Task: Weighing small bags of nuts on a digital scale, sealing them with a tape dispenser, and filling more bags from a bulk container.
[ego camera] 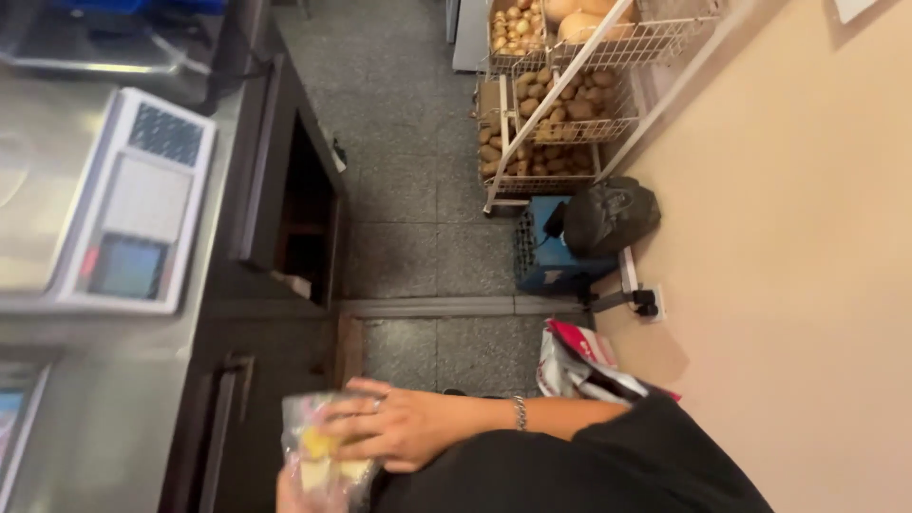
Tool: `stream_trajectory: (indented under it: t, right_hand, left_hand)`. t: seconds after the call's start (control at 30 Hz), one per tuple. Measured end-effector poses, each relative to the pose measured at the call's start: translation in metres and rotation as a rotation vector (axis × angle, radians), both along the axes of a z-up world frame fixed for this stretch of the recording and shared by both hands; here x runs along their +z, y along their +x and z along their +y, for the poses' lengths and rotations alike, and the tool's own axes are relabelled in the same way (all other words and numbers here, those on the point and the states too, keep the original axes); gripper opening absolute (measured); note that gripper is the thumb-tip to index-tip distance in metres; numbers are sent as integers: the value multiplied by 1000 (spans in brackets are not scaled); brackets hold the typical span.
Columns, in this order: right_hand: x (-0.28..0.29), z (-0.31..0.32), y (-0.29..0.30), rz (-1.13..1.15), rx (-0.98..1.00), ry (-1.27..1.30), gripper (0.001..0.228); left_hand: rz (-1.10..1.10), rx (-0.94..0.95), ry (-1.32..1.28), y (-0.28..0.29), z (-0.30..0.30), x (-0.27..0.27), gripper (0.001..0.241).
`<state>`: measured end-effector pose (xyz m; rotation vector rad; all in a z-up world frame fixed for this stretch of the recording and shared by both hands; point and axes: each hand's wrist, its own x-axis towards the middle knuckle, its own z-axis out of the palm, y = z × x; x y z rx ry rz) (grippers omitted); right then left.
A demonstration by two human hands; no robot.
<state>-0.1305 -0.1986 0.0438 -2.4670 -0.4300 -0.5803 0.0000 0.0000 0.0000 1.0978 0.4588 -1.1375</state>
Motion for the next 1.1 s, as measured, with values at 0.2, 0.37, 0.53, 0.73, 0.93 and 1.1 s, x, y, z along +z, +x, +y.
stream_trajectory:
  t: [0.2, 0.37, 0.53, 0.73, 0.93, 1.1]
  right_hand:
    - [3, -100, -43, 300, -168, 118, 68]
    - [-57, -162, -46, 261, -356, 417, 38]
    - [-112, -260, -41, 171, -796, 1164, 84]
    - [-123, -408, 18, 291, -630, 2123, 76]
    - [-120, -590, 88, 490, -1104, 1134, 30]
    - [-149, -680, 138, 709, -1283, 217, 36]
  left_hand:
    - [-42, -224, -95, -7, -167, 4, 56]
    - [-82, -385, -96, -4, -256, -37, 63]
    - [-49, -499, -129, 15, -365, -67, 62]
    - [-60, -522, -249, 69, -548, -92, 54]
    - [-1012, -875, -241, 147, -728, -136, 43]
    - [-1065, -1188, -32, 165, -807, -49, 63]
